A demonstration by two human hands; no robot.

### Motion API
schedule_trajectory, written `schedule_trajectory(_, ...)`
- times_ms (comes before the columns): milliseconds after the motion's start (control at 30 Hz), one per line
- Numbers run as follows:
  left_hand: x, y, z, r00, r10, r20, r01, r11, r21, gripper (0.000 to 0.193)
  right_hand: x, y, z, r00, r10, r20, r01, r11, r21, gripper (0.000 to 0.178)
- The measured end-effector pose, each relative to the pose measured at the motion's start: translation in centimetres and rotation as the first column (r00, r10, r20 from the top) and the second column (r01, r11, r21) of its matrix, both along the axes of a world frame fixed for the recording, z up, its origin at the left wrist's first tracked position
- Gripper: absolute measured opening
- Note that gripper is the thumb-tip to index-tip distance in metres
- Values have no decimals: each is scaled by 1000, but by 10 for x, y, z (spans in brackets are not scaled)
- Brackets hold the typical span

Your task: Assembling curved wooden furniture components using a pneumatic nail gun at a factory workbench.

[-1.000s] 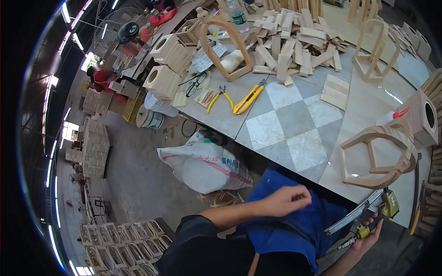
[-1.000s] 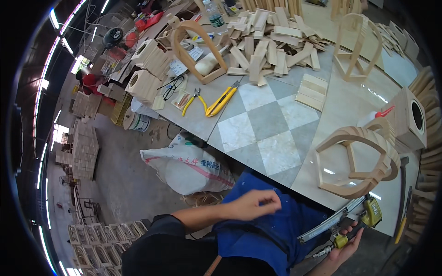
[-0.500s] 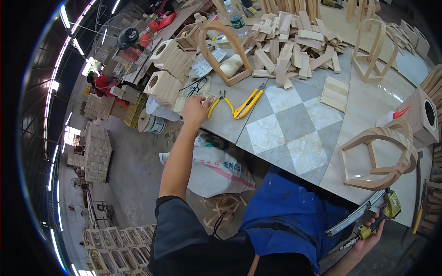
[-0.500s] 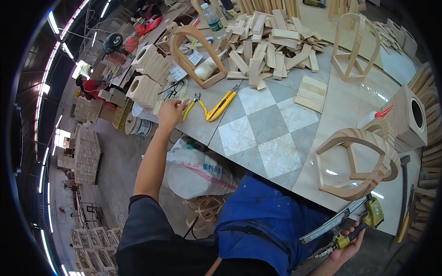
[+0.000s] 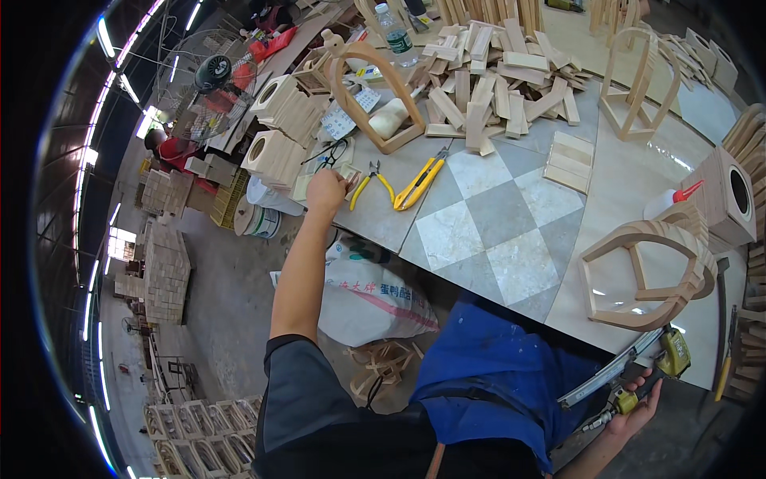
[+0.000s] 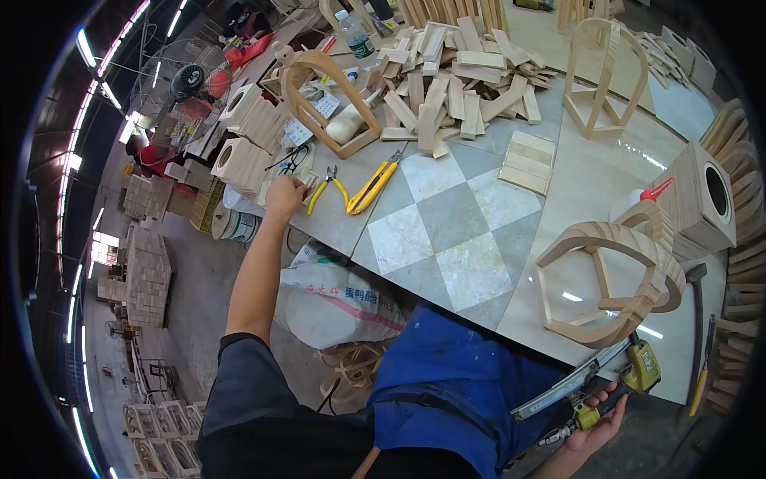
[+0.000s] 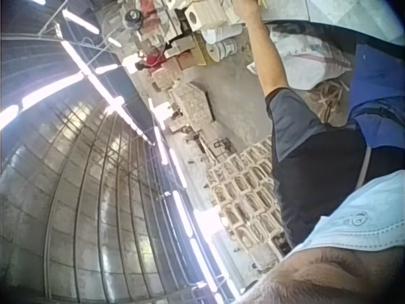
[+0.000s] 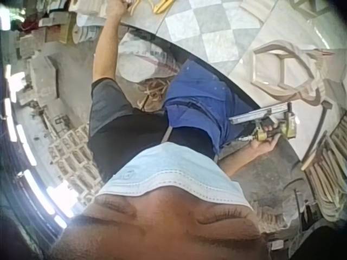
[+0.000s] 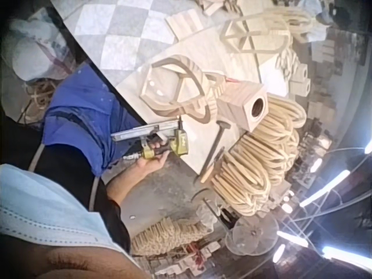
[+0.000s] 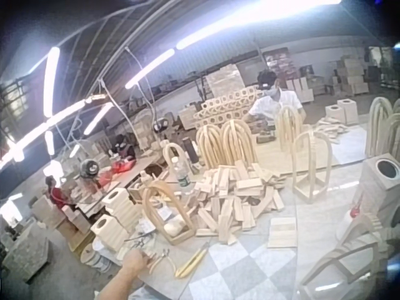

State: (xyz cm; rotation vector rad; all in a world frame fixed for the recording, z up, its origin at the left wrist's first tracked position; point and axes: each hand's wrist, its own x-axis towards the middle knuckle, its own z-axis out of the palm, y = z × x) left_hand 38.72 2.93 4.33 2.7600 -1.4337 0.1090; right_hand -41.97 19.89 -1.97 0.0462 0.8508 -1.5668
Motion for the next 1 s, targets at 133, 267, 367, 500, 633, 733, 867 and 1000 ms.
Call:
schedule_trajectory(133, -3, -5, 8, 998, 34, -47, -33, 999, 21, 21, 4, -1, 4, 999, 2, 35, -2, 1000, -13, 36)
schedule_trajectory(267, -4, -9, 14, 985, 92, -143, -87, 995, 39, 19, 6, -2, 7, 999, -6, 51, 6, 1000, -4, 36)
schedule_trajectory(367, 7, 1, 14, 976, 74, -206, -86, 995, -51, 15, 7, -5, 8, 998, -36, 54, 34, 999, 30, 35)
schedule_trajectory(500, -5, 10, 17, 852, -5, -524, -197, 924, -329, 13, 4, -4, 6, 999, -33, 41, 32, 999, 29, 35)
schedule_trajectory(633, -62, 25, 38, 575, -244, -781, -363, 779, -511, 20, 5, -4, 9, 999, -14, 37, 14, 1000, 24, 35)
schedule_trajectory(733, -144, 43, 70, 278, -478, -833, -350, 758, -551, 29, 11, -5, 24, 998, -8, 69, 5, 999, 32, 35)
schedule_trajectory(867, -226, 71, 97, 15, -524, -852, -308, 808, -502, 25, 13, -5, 26, 999, 2, 49, -5, 998, 66, 35)
schedule_trajectory(1000, -281, 83, 91, -262, -470, -843, -275, 874, -402, 23, 13, -6, 24, 999, -39, 12, 37, 995, 98, 35)
